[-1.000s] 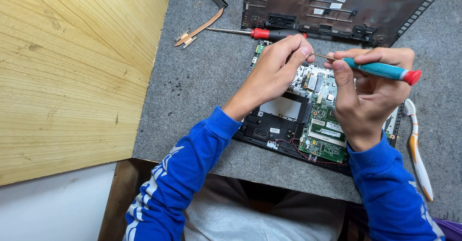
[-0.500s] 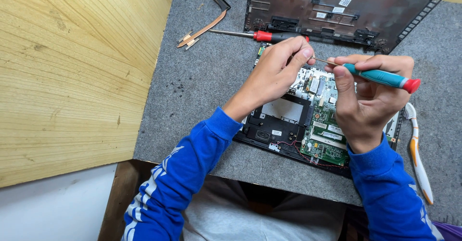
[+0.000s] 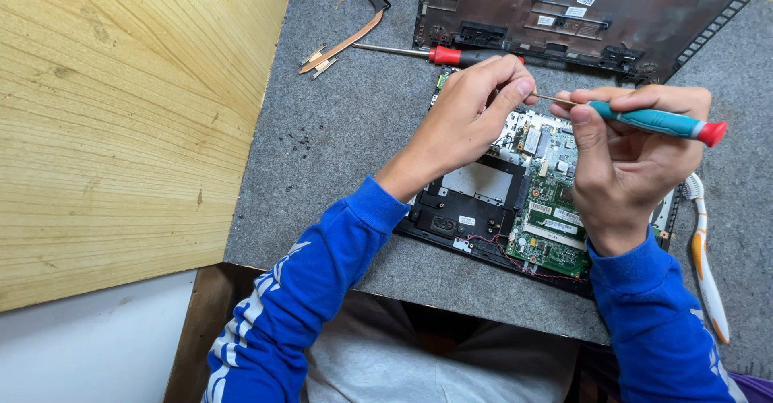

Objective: Assembling a laptop by installing the motherboard, connecting internal ribbon cables and wires, and securing components with screws.

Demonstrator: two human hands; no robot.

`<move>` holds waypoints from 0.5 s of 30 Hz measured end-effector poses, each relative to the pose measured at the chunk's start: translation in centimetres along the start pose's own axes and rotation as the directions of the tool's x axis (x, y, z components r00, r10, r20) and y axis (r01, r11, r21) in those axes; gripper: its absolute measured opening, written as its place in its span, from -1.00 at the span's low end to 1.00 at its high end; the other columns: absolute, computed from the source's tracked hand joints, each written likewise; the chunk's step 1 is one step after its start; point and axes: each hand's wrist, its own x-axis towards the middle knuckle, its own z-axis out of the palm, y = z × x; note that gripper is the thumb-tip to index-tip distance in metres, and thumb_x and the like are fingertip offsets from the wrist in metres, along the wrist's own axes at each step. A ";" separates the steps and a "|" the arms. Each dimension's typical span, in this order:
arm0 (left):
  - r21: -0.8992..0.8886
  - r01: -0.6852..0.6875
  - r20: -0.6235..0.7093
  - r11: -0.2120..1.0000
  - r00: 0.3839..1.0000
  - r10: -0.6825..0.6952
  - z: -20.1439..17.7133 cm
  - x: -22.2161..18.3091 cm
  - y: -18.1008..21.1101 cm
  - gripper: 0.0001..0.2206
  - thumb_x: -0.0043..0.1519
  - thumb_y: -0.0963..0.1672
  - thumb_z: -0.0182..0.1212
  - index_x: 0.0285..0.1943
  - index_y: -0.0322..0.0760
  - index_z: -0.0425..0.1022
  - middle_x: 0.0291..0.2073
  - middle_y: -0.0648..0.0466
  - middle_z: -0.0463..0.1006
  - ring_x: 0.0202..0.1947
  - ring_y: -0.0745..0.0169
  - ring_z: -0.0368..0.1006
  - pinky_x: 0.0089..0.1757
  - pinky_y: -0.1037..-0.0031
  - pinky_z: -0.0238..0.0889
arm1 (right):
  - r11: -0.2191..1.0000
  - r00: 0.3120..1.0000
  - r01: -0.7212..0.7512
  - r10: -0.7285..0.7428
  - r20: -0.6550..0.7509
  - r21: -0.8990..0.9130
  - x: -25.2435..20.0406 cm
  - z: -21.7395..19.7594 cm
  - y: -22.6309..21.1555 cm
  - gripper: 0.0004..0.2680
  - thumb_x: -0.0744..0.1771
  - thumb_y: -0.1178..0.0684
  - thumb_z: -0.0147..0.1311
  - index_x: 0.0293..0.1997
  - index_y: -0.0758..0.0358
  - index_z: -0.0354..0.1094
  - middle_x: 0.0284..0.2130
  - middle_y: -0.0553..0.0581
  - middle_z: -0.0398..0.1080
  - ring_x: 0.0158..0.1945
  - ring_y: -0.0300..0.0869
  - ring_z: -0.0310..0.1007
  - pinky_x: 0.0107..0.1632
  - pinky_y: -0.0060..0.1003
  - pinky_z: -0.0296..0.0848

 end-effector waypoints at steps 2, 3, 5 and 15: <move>0.014 -0.019 -0.010 1.000 1.000 0.019 0.0 0.0 0.0 -0.79 0.24 -0.08 -0.16 -0.41 -0.20 0.29 -0.45 0.16 0.47 -0.38 0.32 0.39 -0.30 0.49 0.18 | 1.000 1.000 0.014 -0.014 0.002 -0.013 -0.1 -0.1 0.0 -0.81 0.40 0.42 -0.03 -0.12 0.50 -0.07 -0.18 0.38 0.05 -0.16 0.21 0.44 -0.10 -0.03 0.61; 0.027 -0.016 -0.016 1.000 1.000 0.017 0.1 0.0 -0.1 -0.79 0.23 -0.08 -0.16 -0.42 -0.19 0.30 -0.46 0.17 0.47 -0.41 0.33 0.37 -0.32 0.49 0.16 | 1.000 1.000 0.005 -0.005 0.012 -0.008 -0.3 -0.1 0.1 -0.82 0.39 0.42 -0.03 -0.12 0.48 -0.06 -0.22 0.40 0.10 -0.14 0.21 0.44 -0.07 -0.03 0.60; 0.041 -0.016 -0.025 0.999 1.000 0.017 0.1 0.1 -0.2 -0.79 0.23 -0.08 -0.16 -0.43 -0.19 0.30 -0.47 0.18 0.47 -0.43 0.34 0.35 -0.34 0.48 0.14 | 1.000 1.000 -0.001 0.001 0.023 -0.001 -0.5 -0.2 0.3 -0.82 0.39 0.42 -0.03 -0.13 0.47 -0.06 -0.25 0.43 0.15 -0.12 0.21 0.44 -0.04 -0.02 0.60; -0.042 0.020 0.004 0.999 1.000 -0.020 0.0 0.0 -0.4 -0.81 0.22 -0.09 -0.13 -0.42 -0.18 0.31 -0.46 0.20 0.48 -0.37 0.39 0.39 -0.29 0.52 0.19 | 0.999 0.999 -0.037 0.037 0.022 0.016 -0.3 0.1 -0.1 -0.80 0.39 0.46 -0.02 -0.12 0.47 -0.06 -0.26 0.42 0.13 -0.12 0.21 0.45 -0.05 -0.04 0.61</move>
